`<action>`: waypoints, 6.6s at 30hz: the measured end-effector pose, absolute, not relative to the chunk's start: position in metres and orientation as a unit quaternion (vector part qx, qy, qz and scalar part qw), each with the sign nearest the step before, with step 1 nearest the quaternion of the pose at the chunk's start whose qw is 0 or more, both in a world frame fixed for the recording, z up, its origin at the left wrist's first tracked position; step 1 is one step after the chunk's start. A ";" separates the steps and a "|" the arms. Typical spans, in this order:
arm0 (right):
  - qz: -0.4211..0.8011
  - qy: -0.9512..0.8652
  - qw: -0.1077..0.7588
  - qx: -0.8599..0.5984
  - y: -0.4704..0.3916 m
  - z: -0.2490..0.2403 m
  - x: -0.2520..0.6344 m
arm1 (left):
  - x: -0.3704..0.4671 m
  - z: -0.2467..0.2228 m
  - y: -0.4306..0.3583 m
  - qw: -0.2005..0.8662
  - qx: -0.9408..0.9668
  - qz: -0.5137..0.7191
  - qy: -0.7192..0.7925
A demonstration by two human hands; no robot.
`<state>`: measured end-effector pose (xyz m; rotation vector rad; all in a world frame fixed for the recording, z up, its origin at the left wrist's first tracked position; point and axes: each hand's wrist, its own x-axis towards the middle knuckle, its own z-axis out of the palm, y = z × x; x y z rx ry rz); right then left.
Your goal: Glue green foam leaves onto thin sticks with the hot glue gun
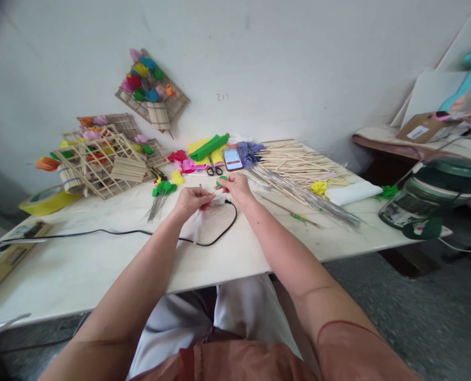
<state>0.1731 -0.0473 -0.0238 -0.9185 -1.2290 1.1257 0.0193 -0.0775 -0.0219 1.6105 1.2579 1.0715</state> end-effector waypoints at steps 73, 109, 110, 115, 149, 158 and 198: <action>0.340 -0.497 0.641 -0.476 -0.026 -0.034 0.200 | -0.030 -0.008 -0.067 -0.012 0.543 0.315 0.778; 0.090 -0.635 0.347 -0.684 -0.025 -0.049 0.206 | -0.012 -0.032 -0.066 -0.004 0.613 0.367 0.700; 0.088 -0.635 0.343 -0.686 -0.025 -0.050 0.206 | -0.012 -0.034 -0.065 -0.007 0.621 0.375 0.689; 0.071 -0.643 0.332 -0.687 -0.023 -0.056 0.205 | -0.012 -0.041 -0.062 -0.009 0.679 0.379 0.629; -0.052 -0.763 0.026 -0.644 0.018 -0.021 0.170 | 0.014 -0.034 -0.039 0.438 0.395 0.580 0.562; -0.111 -0.780 0.013 -0.616 0.020 -0.022 0.172 | 0.022 -0.013 -0.035 0.539 0.362 0.570 0.504; 0.057 -0.705 0.123 -0.696 0.115 -0.014 0.113 | -0.006 -0.027 -0.009 0.523 0.363 0.607 0.476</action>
